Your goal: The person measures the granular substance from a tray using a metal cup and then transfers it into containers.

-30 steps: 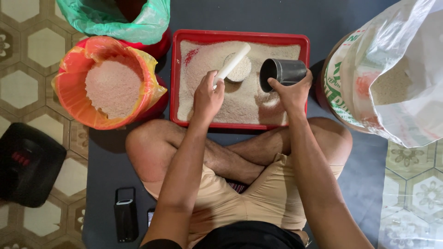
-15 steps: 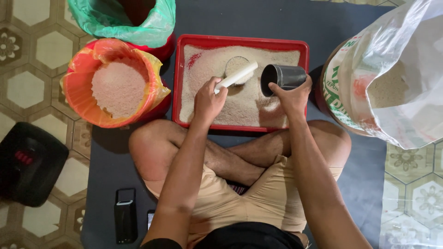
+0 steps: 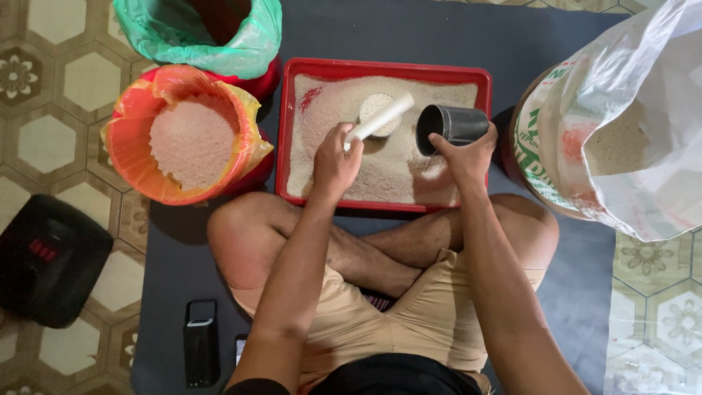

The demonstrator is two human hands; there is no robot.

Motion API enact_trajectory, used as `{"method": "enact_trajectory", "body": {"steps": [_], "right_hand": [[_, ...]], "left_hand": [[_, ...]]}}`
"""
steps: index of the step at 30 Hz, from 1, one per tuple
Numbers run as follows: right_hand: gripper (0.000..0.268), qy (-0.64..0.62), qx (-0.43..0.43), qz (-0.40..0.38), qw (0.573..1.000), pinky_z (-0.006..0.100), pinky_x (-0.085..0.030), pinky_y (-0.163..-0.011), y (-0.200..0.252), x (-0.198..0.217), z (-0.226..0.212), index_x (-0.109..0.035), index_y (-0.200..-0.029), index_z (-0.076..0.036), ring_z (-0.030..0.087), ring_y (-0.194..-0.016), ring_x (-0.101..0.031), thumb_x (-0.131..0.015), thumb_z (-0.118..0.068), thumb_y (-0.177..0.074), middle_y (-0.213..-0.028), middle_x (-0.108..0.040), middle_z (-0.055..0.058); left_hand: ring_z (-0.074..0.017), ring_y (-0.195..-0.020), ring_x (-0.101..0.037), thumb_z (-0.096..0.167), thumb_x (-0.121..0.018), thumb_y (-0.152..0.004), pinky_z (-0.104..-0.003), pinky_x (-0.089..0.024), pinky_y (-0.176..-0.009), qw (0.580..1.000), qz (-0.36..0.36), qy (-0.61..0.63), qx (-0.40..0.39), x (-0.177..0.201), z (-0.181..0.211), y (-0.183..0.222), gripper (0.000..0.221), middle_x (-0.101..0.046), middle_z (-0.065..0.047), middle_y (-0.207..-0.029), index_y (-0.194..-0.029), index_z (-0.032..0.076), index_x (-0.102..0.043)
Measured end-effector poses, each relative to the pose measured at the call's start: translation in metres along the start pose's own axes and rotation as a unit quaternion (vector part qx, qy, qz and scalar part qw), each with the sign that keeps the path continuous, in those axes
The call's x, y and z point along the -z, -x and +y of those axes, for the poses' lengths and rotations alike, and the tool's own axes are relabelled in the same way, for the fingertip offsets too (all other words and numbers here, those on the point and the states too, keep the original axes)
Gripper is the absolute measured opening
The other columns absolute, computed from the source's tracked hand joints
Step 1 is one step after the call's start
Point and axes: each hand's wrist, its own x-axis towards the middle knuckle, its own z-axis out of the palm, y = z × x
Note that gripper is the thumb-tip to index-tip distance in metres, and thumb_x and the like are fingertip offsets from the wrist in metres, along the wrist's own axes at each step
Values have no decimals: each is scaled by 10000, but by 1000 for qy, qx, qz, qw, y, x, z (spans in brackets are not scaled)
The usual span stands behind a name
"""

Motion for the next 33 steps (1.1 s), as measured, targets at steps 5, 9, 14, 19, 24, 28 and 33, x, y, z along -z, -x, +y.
{"method": "enact_trajectory", "body": {"steps": [5, 9, 14, 19, 24, 28, 33], "right_hand": [[1281, -10, 7, -1, 1000, 472, -356, -1208, -5, -3, 4, -314, -1504, -61, 384, -1405, -471, -1045, -542, -569, -1435, -460, 246], [1288, -18, 5, -10, 1000, 465, -358, -1212, -7, -5, 8, -312, -1507, -88, 375, -1406, -468, -1052, -559, -563, -1439, -450, 227], [1296, -15, 1, -18, 1000, 453, -357, -1220, -5, -4, 7, -305, -1511, -102, 353, -1412, -467, -1049, -576, -560, -1449, -442, 210], [1306, -9, -2, -18, 1000, 467, -354, -1225, 3, 4, 0, -292, -1520, -81, 390, -1406, -465, -1031, -591, -572, -1445, -439, 242], [1294, 0, -2, -15, 1000, 455, -367, -1218, -1, 2, 6, -306, -1504, -96, 377, -1392, -485, -1031, -610, -564, -1425, -464, 231], [1290, 1, 16, 3, 1000, 504, -389, -1189, -5, 2, 15, -306, -1497, -68, 410, -1369, -505, -1026, -657, -604, -1407, -484, 269], [1256, -14, -29, -2, 999, 451, -394, -1198, -12, 8, 7, -309, -1505, -113, 352, -1381, -516, -1044, -608, -614, -1422, -500, 223]], "left_hand": [[-494, -1051, -666, 260, -493, -969, -595, -554, -892, 997, 71, 34, -9, -6, -5, -4, 367, -660, -248, -1097, -1260, 61, -593], [-450, -1014, -685, 228, -538, -975, -566, -585, -833, 990, 124, 15, -58, -15, -17, -6, 301, -662, -201, -1041, -1237, 98, -611], [-408, -959, -713, 233, -573, -932, -520, -600, -803, 991, 107, -9, -79, -17, -25, -10, 312, -675, -161, -968, -1209, 122, -662], [-375, -976, -720, 328, -611, -869, -487, -584, -861, 997, 48, -14, -59, -15, -30, -7, 343, -700, -147, -955, -1154, 175, -725], [-349, -1004, -721, 380, -623, -848, -462, -564, -916, 999, -7, -5, -36, 6, -13, 5, 352, -728, -117, -972, -1120, 195, -747], [-383, -1051, -702, 474, -605, -849, -501, -536, -958, 992, -102, -69, -36, 11, -20, 3, 410, -726, -147, -1024, -1135, 219, -754], [-459, -1195, -627, 440, -557, -891, -535, -469, -1068, 966, -248, -70, -16, 29, 2, 15, 489, -694, -250, -1198, -1241, 136, -710]]}}
